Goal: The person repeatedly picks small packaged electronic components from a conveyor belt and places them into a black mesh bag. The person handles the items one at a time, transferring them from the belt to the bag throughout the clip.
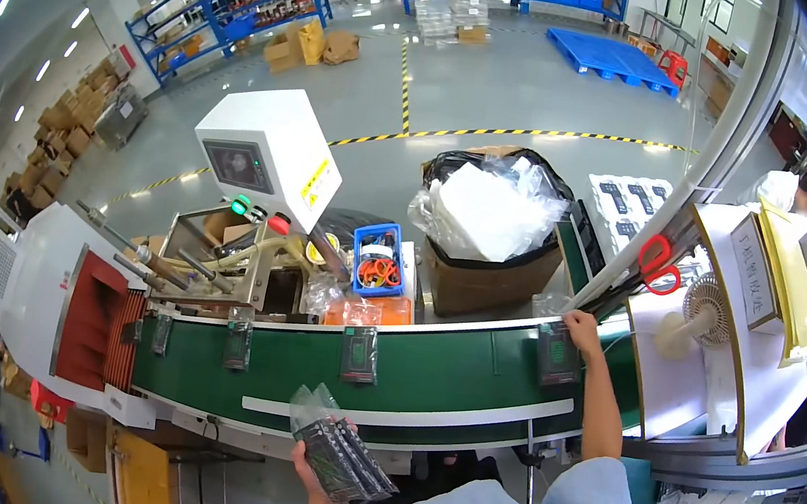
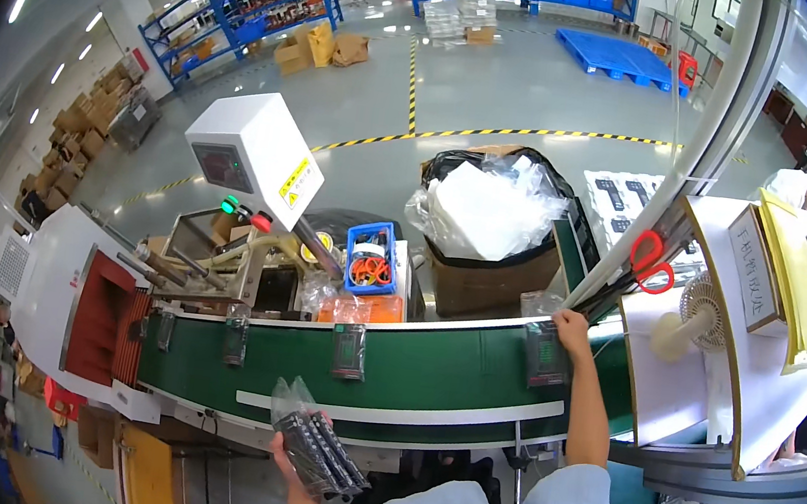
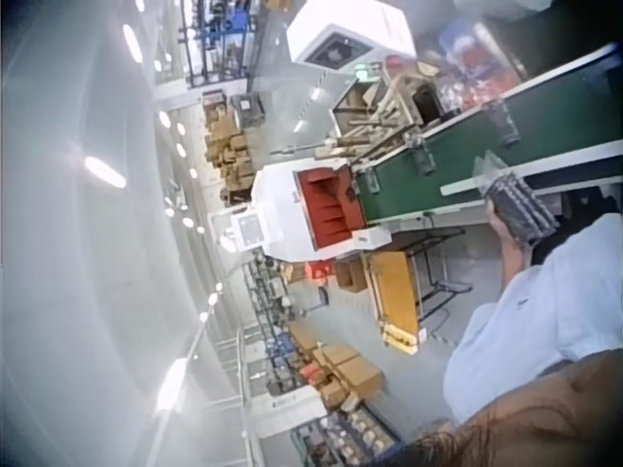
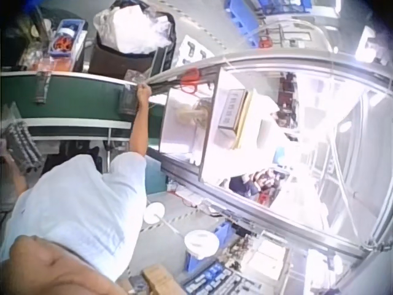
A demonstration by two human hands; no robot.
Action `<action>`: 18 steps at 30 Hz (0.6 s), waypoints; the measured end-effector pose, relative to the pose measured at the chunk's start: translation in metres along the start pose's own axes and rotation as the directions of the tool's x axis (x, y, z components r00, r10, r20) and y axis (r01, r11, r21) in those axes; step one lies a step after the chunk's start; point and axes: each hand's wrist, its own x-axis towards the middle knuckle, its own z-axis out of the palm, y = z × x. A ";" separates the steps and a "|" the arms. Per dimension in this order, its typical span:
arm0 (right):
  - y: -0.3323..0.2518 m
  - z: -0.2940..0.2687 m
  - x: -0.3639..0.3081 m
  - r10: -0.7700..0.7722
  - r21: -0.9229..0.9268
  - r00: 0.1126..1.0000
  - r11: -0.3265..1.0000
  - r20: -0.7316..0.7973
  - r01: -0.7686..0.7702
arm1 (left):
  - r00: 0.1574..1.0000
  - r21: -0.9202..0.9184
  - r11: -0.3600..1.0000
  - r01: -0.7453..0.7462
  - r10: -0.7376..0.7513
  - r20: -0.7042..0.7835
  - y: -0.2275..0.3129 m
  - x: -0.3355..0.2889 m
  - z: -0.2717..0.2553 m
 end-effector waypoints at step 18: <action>-0.032 0.132 -0.016 0.051 -0.118 0.964 0.990 -0.261 -0.084 | 0.982 -0.011 0.992 0.127 -0.127 -0.136 -0.010 -0.007 -0.050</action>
